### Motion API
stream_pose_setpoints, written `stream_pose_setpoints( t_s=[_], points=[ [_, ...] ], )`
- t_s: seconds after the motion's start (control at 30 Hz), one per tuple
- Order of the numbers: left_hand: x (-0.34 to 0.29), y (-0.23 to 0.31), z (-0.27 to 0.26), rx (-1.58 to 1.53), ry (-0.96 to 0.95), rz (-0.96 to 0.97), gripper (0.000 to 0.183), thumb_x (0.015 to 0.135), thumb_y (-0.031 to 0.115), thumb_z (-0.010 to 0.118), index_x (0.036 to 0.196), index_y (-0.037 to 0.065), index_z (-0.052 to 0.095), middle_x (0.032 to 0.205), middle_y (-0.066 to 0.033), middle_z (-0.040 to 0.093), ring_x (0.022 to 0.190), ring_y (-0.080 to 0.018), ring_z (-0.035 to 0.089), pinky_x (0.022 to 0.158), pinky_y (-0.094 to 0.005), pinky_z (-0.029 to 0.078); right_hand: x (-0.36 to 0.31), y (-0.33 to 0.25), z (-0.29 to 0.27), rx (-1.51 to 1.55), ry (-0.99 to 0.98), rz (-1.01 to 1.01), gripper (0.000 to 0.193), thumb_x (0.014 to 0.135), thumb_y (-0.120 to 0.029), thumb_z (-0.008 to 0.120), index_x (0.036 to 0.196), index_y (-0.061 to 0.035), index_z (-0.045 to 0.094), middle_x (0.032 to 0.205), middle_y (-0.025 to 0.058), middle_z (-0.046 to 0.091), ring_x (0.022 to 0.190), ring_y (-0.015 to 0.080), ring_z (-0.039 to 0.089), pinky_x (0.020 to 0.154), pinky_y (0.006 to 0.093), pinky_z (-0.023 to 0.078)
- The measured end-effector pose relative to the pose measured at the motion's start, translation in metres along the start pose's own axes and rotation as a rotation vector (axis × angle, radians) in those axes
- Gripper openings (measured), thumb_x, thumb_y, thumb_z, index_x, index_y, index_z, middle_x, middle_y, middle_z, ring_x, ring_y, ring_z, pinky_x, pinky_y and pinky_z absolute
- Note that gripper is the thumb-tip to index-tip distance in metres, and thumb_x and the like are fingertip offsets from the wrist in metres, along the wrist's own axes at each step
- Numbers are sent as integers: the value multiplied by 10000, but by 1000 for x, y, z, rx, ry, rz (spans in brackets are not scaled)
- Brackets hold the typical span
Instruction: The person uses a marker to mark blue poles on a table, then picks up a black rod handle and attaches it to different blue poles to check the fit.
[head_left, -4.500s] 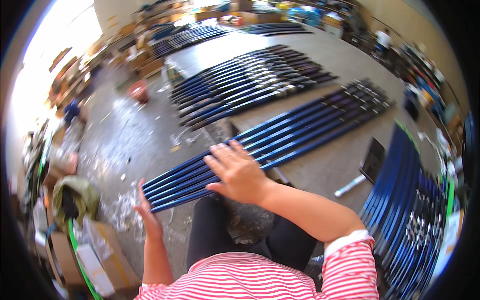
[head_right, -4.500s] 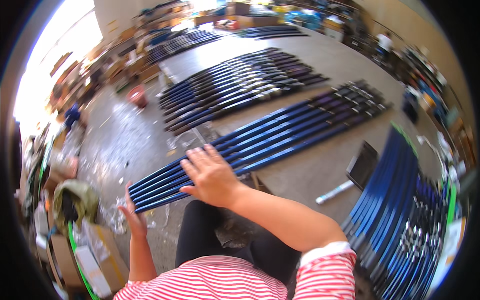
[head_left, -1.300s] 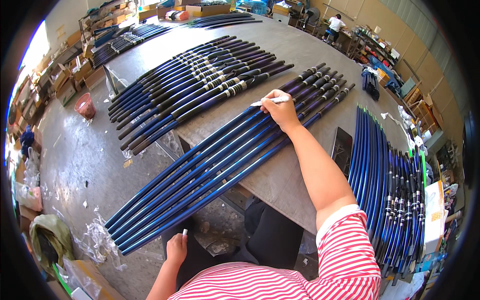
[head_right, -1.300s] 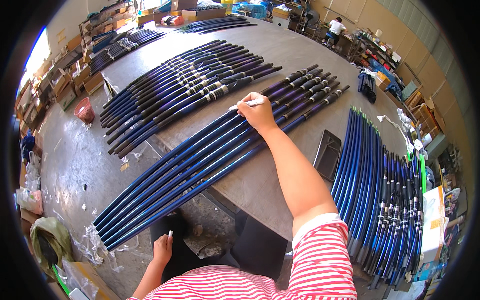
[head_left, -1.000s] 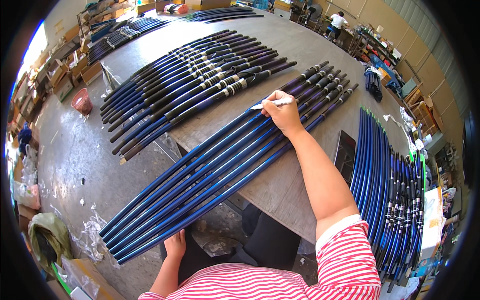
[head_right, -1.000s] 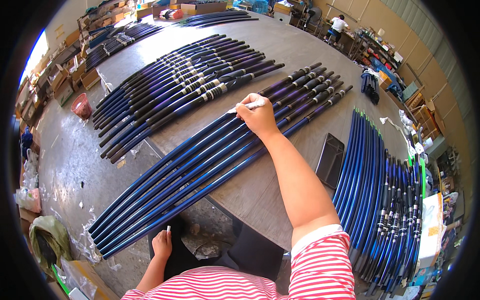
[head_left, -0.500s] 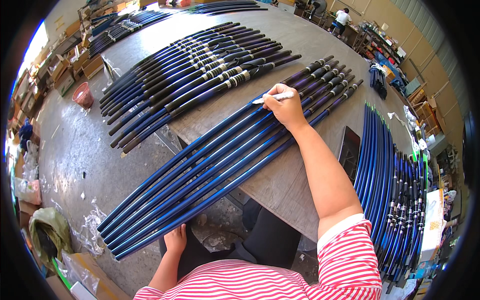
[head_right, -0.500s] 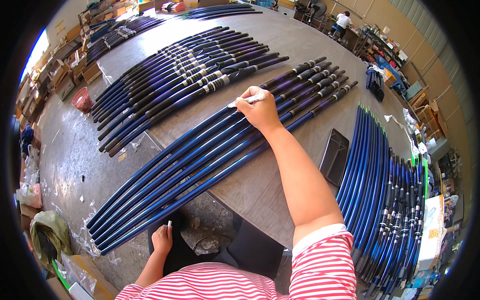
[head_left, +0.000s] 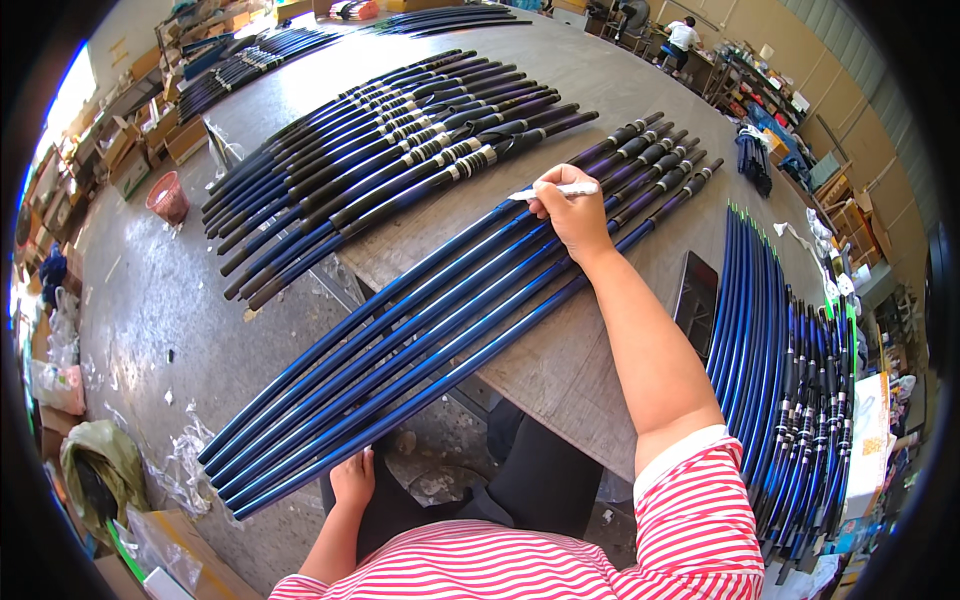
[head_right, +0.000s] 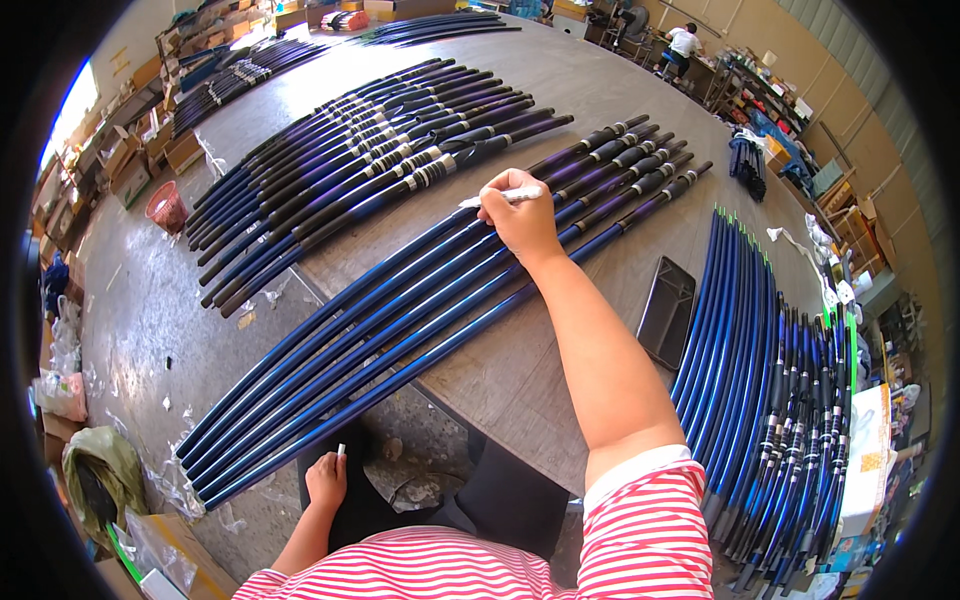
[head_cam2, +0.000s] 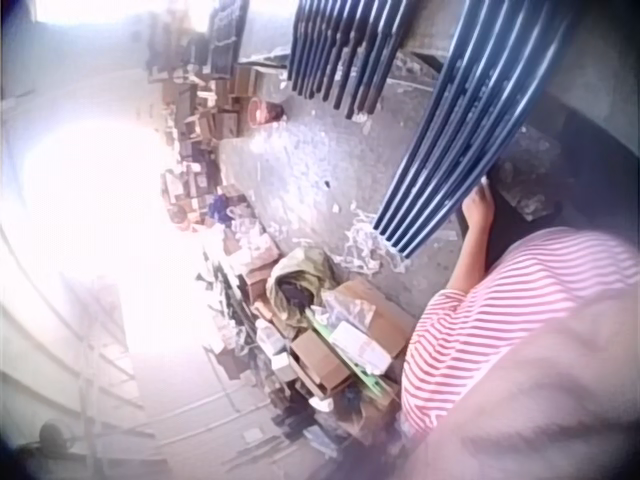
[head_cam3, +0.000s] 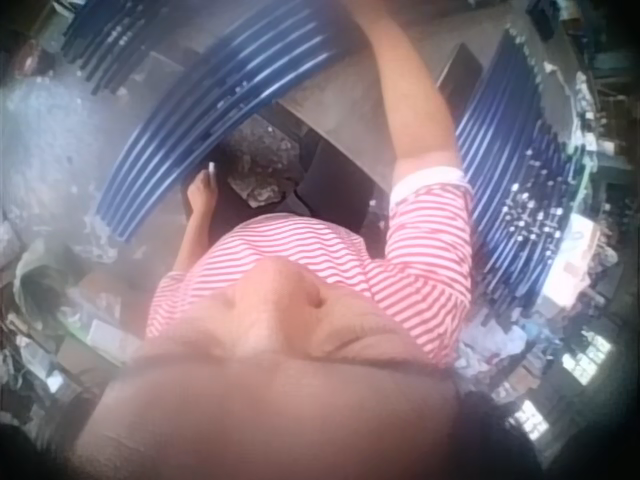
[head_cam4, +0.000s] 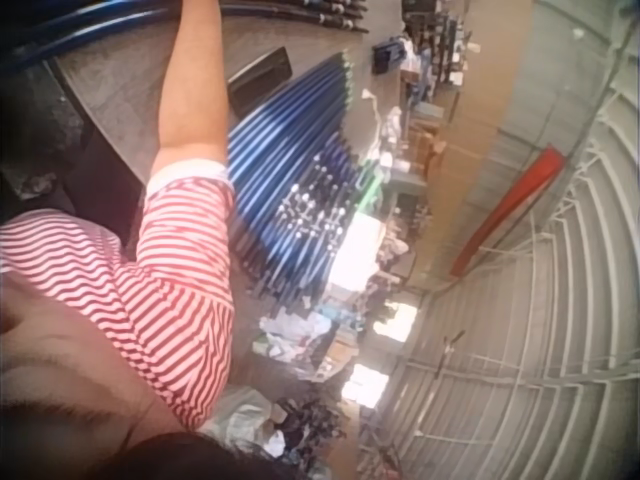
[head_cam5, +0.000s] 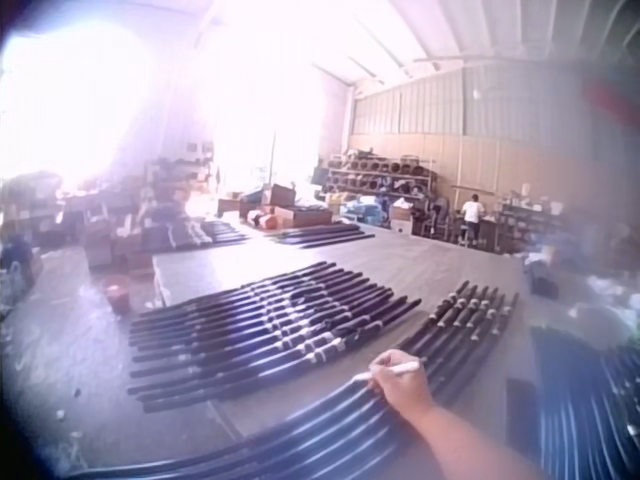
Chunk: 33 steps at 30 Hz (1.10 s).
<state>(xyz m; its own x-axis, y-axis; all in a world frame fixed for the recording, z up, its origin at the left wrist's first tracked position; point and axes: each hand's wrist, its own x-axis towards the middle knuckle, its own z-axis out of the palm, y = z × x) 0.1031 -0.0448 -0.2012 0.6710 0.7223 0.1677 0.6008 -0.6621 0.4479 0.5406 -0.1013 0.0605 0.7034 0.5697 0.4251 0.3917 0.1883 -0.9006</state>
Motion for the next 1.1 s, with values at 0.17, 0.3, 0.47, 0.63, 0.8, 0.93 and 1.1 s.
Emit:
stream_pose_setpoints(
  t_s=[0.17, 0.3, 0.47, 0.63, 0.8, 0.93, 1.1],
  points=[
    [0, 3, -5, 33, -86, -49, 246, 854, 221, 536, 680, 47, 518, 654, -156, 554, 615, -358, 552, 538, -441, 415, 0, 1, -1, -216, 24, -22, 260, 796, -191, 587, 617, -5, 557, 505, 42, 558, 456, 91, 544, 459, 236, 421],
    [1, 7, -8, 27, -79, -62, 245, 852, 219, 540, 680, 47, 517, 652, -160, 555, 610, -363, 550, 536, -447, 415, 3, 5, -3, -291, 47, -67, 298, 804, -193, 562, 573, -8, 530, 470, 59, 544, 443, 121, 545, 460, 265, 423],
    [0, 6, -6, 26, -83, -71, 249, 849, 232, 544, 675, 55, 525, 650, -152, 562, 615, -352, 555, 543, -442, 416, 4, 16, -3, -392, 62, -143, 257, 772, -177, 562, 586, -3, 529, 492, 115, 537, 456, 235, 546, 480, 322, 434],
    [-1, 7, -7, 26, -79, -74, 243, 847, 235, 546, 680, 58, 536, 652, -144, 566, 618, -344, 557, 543, -435, 416, 4, 17, -2, -419, 64, -175, 244, 754, -182, 564, 596, 0, 529, 520, 157, 527, 498, 317, 545, 495, 362, 437],
    [-1, 6, -6, 38, -78, -70, 241, 846, 231, 548, 679, 58, 535, 653, -140, 564, 613, -344, 555, 539, -434, 414, 4, 15, -2, -460, 68, -196, 239, 750, -183, 560, 598, -1, 531, 528, 165, 532, 512, 332, 550, 498, 371, 439],
    [-1, 6, -7, 28, -74, -76, 237, 847, 231, 548, 684, 60, 531, 655, -139, 564, 611, -348, 553, 538, -437, 414, 4, 13, -2, -433, 70, -180, 257, 776, -184, 573, 592, -9, 535, 511, 123, 542, 484, 259, 559, 482, 343, 435],
    [-2, 5, -6, 37, -63, -65, 241, 850, 235, 547, 684, 62, 519, 656, -140, 563, 610, -353, 552, 537, -439, 414, -3, -11, 5, -51, 113, 18, 265, 791, -190, 615, 608, -7, 559, 512, 72, 556, 468, 141, 548, 461, 294, 421]
  ],
)
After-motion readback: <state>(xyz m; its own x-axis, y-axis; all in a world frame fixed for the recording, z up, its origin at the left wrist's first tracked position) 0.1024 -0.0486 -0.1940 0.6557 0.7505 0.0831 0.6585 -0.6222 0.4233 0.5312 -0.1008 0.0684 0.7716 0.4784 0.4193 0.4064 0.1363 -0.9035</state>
